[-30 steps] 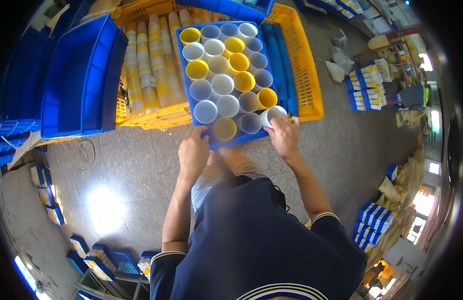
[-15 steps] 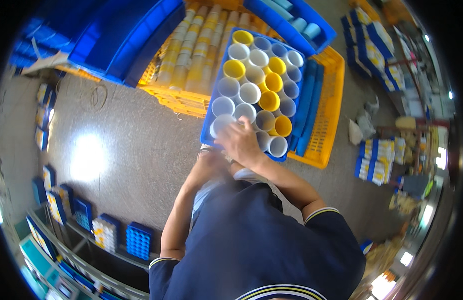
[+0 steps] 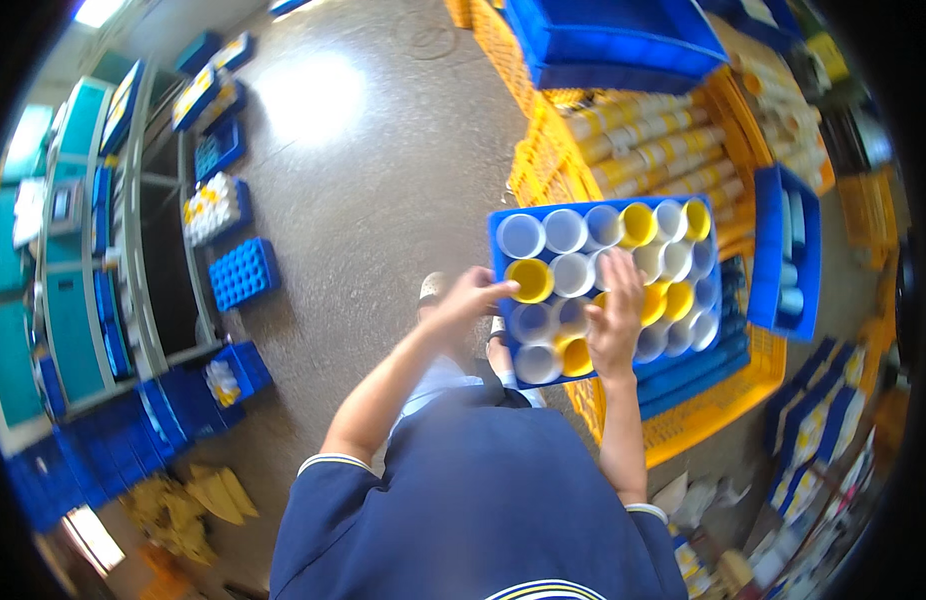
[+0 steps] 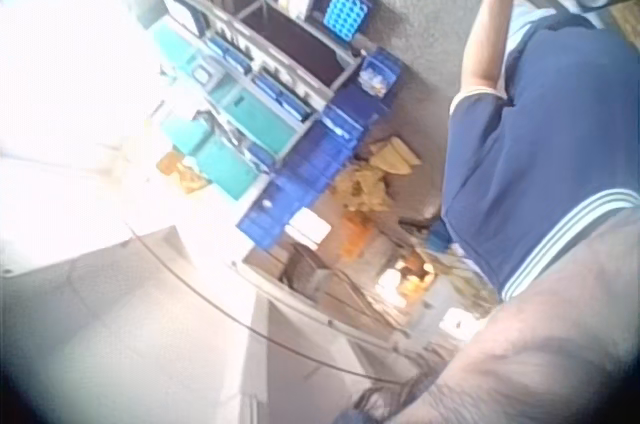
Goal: The person picks up blue plastic trays and places cylindrical cups into them. They carry the trays to a green machine, insert cups into slots, and return to the storage area to repeat the process with different colored cups.
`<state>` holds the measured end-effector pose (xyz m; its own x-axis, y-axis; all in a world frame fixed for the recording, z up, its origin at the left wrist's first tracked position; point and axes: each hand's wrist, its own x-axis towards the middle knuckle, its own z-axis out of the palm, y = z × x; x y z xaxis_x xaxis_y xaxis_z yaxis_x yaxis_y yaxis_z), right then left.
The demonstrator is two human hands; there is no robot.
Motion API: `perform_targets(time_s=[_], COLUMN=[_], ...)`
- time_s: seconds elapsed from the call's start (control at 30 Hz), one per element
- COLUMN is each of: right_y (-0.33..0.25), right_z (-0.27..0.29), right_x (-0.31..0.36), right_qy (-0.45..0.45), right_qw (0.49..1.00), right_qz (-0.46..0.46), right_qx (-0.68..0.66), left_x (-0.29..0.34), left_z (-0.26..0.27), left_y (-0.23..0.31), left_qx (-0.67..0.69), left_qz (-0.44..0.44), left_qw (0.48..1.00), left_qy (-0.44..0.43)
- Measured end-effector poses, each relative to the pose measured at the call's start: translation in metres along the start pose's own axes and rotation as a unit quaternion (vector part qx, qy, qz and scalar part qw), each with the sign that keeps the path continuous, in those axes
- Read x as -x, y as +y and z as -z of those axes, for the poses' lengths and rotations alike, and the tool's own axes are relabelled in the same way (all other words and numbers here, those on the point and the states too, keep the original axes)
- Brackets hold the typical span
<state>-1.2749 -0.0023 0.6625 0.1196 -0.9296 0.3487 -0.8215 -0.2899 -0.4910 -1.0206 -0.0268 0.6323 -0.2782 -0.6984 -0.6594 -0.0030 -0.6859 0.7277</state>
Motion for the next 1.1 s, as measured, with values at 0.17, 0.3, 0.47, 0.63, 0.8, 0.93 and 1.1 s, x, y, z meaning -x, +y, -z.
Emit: perform_targets(time_s=[0.17, 0.3, 0.47, 0.63, 0.8, 0.93, 1.1], right_y=[-0.008, -0.023, -0.063, -0.083, -0.079, -0.082, -0.088], right_z=[-0.008, -0.050, -0.122, -0.197, -0.220, -0.216, -0.200], right_x=[0.017, 0.027, 0.023, 0.031, 0.043, 0.047, 0.043], right_qy=[0.040, -0.082, -0.301, -0.442, -0.478, -0.422, -0.384], right_qw=[0.986, 0.985, 0.946, 0.881, 0.841, 0.831, 0.857], right_qz=[-0.138, -0.138, -0.110, -0.168, -0.246, -0.361, -0.342], right_qx=[-0.085, -0.059, -0.046, -0.031, 0.058, 0.026, -0.034], left_x=[0.056, 0.101, 0.045, -0.135, -0.241, -0.242, -0.220], left_z=[0.171, 0.291, 0.362, 0.402, 0.471, 0.529, 0.537], left_y=[-0.030, -0.132, -0.298, -0.431, -0.484, -0.436, -0.321], left_qx=[-0.069, -0.044, 0.161, 0.306, 0.550, 0.325, -0.256], left_qz=[0.029, 0.189, 0.229, 0.317, 0.199, 0.268, 0.029], left_qw=[0.986, 0.929, 0.823, 0.622, 0.543, 0.792, 0.925], left_qy=[0.152, 0.315, 0.494, 0.648, 0.603, 0.442, 0.280])
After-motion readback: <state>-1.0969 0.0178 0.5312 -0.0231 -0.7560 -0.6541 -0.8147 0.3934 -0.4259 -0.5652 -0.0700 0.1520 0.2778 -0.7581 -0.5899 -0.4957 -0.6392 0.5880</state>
